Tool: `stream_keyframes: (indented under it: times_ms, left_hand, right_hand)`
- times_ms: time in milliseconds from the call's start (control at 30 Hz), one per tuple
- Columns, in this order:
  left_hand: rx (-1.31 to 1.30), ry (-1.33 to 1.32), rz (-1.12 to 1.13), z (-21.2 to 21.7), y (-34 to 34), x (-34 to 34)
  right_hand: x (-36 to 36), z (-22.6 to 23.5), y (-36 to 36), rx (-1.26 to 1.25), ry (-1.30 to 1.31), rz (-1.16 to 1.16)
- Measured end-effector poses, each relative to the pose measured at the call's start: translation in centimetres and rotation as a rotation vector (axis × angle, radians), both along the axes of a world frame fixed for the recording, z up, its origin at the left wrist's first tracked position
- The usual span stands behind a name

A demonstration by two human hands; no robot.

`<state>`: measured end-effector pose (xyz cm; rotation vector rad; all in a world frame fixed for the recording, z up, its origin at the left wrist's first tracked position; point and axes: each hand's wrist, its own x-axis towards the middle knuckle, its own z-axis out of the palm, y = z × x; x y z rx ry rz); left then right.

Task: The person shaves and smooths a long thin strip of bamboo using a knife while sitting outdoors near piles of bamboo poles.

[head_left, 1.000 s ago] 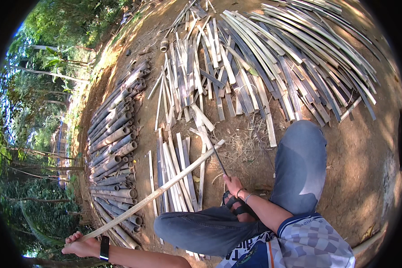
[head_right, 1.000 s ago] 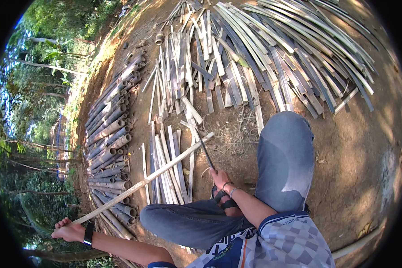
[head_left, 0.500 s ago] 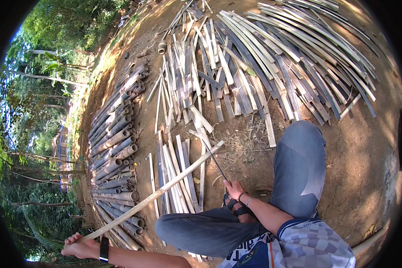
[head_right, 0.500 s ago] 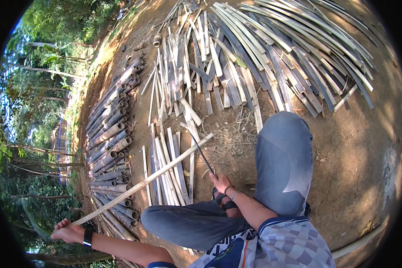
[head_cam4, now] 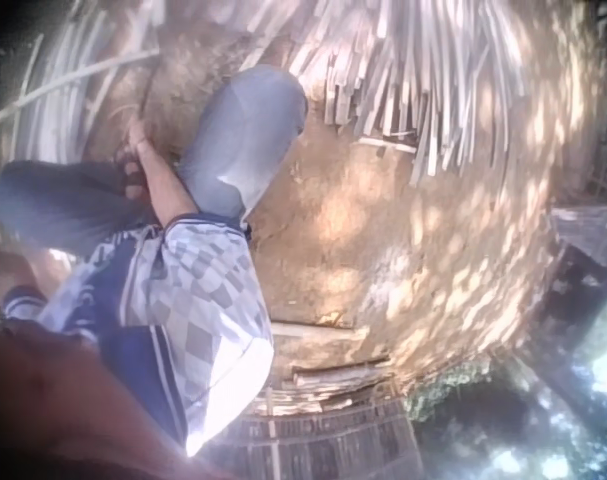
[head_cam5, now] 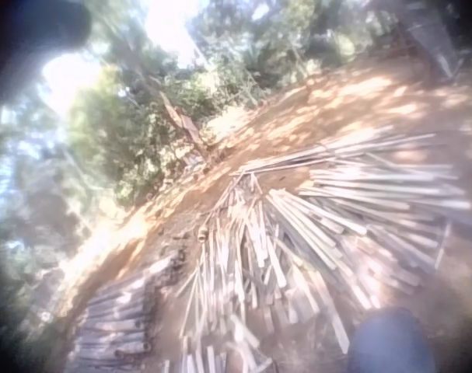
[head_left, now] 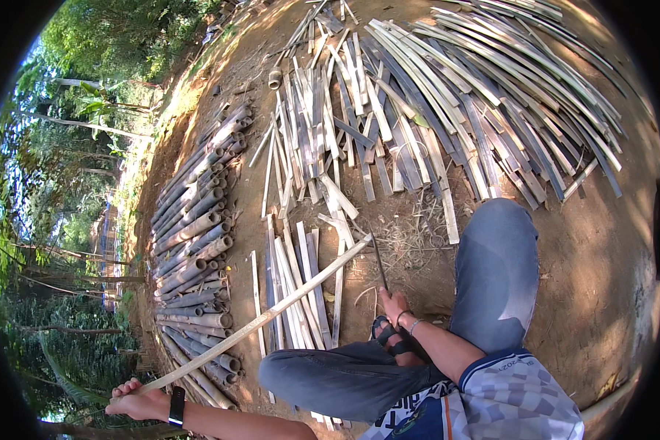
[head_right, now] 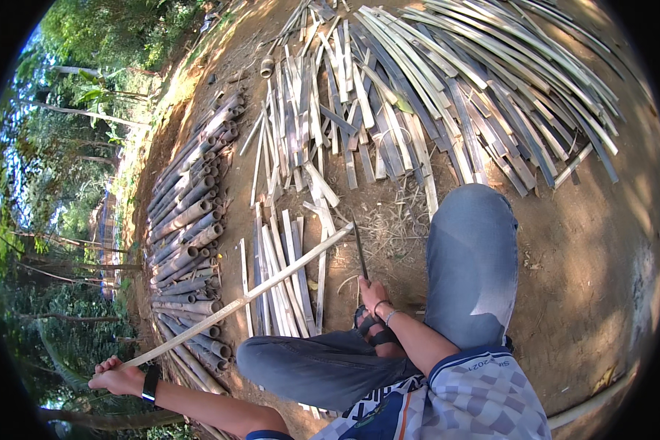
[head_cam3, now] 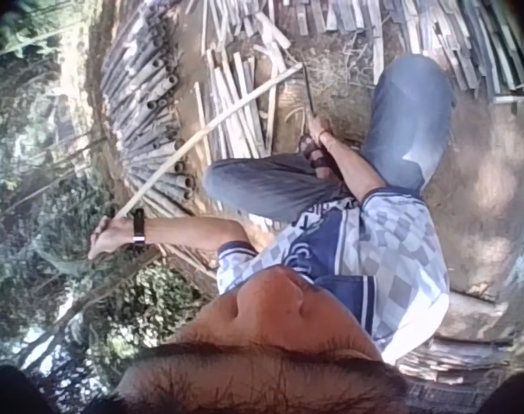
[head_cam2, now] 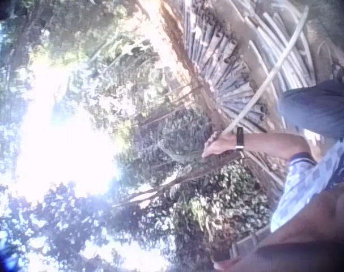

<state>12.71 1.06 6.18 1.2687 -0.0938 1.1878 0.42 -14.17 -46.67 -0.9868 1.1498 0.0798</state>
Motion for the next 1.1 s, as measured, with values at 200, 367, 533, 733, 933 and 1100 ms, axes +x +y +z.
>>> stream_keyframes:
  times_ms: [200,367,533,733,933,1100]
  left_hand:
    - [0.018,-0.016,-0.096,-0.8,-1.4,0.0]
    - [0.015,-0.028,-0.109,-0.4,-0.7,-1.1]
    - [-0.003,-0.075,-0.191,-0.8,0.2,-2.3]
    - [0.009,-0.116,-0.342,-1.8,2.6,-2.6]
    - [0.05,-0.151,-0.372,-1.8,1.9,-3.6]
    - [0.056,-0.131,-0.303,-1.5,1.2,-3.4]
  right_hand:
    - [-0.5,9.3,1.4,-0.427,-0.518,0.235]
    - [-1.0,21.9,3.7,-0.444,-0.913,0.543]
    - [-0.6,19.6,4.0,-0.431,-0.797,0.491]
    - [-1.1,18.4,4.3,-0.474,-0.752,0.479]
    - [-1.6,19.9,3.4,-0.452,-0.815,0.576]
    - [-1.1,17.9,4.0,-0.425,-0.775,0.46]
